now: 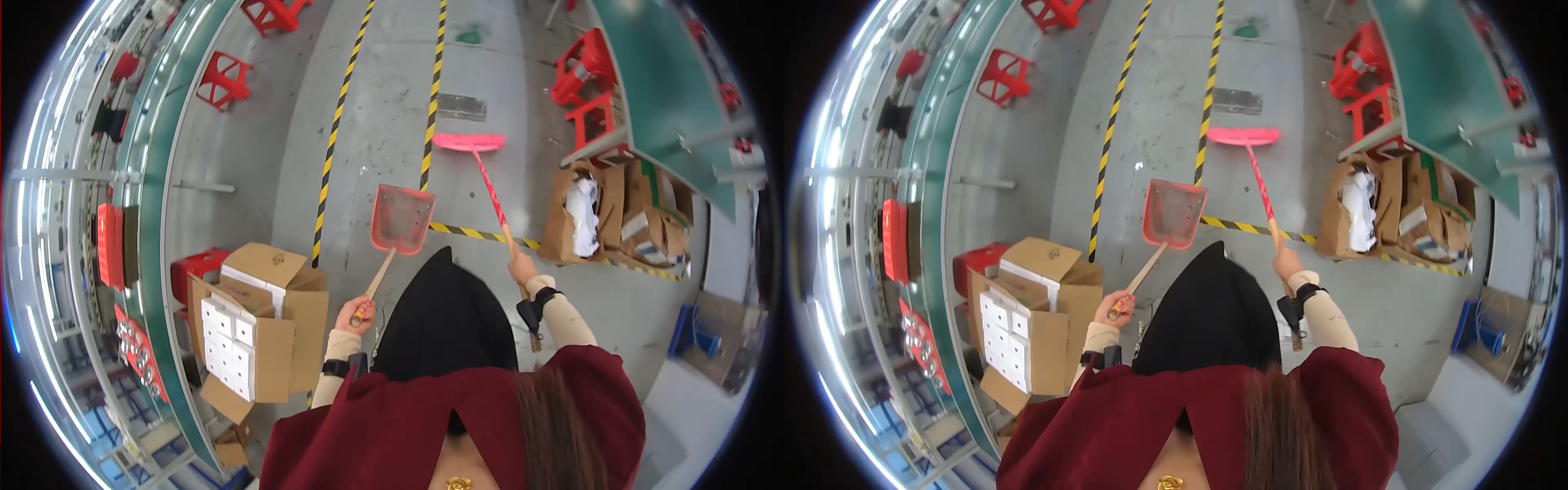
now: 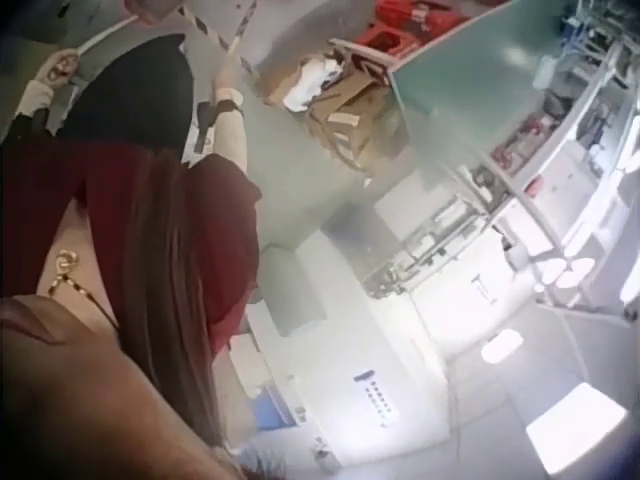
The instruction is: The person sweeps the floor with a broom and a dustpan, moving around workbenches and shifting stools and a fan to reach the surface. They collect debris into the dustpan and empty it into a trash bin.
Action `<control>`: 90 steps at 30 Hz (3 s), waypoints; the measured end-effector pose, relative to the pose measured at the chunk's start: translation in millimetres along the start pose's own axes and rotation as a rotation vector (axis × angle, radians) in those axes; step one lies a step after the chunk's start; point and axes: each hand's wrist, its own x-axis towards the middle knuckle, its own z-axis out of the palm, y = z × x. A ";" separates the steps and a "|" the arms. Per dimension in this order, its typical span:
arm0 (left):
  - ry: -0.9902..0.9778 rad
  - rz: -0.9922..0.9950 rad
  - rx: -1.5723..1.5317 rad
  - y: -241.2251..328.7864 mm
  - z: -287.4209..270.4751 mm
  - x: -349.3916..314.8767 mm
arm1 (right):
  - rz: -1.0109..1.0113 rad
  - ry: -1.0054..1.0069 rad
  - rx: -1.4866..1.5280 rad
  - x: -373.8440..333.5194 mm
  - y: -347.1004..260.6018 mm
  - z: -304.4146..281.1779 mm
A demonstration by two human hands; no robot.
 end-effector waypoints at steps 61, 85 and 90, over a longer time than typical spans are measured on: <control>0.187 -0.200 0.507 46.1 438.7 331.0 | 0.361 -0.242 0.824 178.3 12.3 -320.5; 0.224 -0.176 0.465 73.4 468.0 301.8 | -0.130 -0.227 0.700 59.2 -46.4 -367.4; 0.100 -0.120 0.280 120.8 513.9 256.9 | -0.096 -0.282 0.734 124.5 -68.1 -391.7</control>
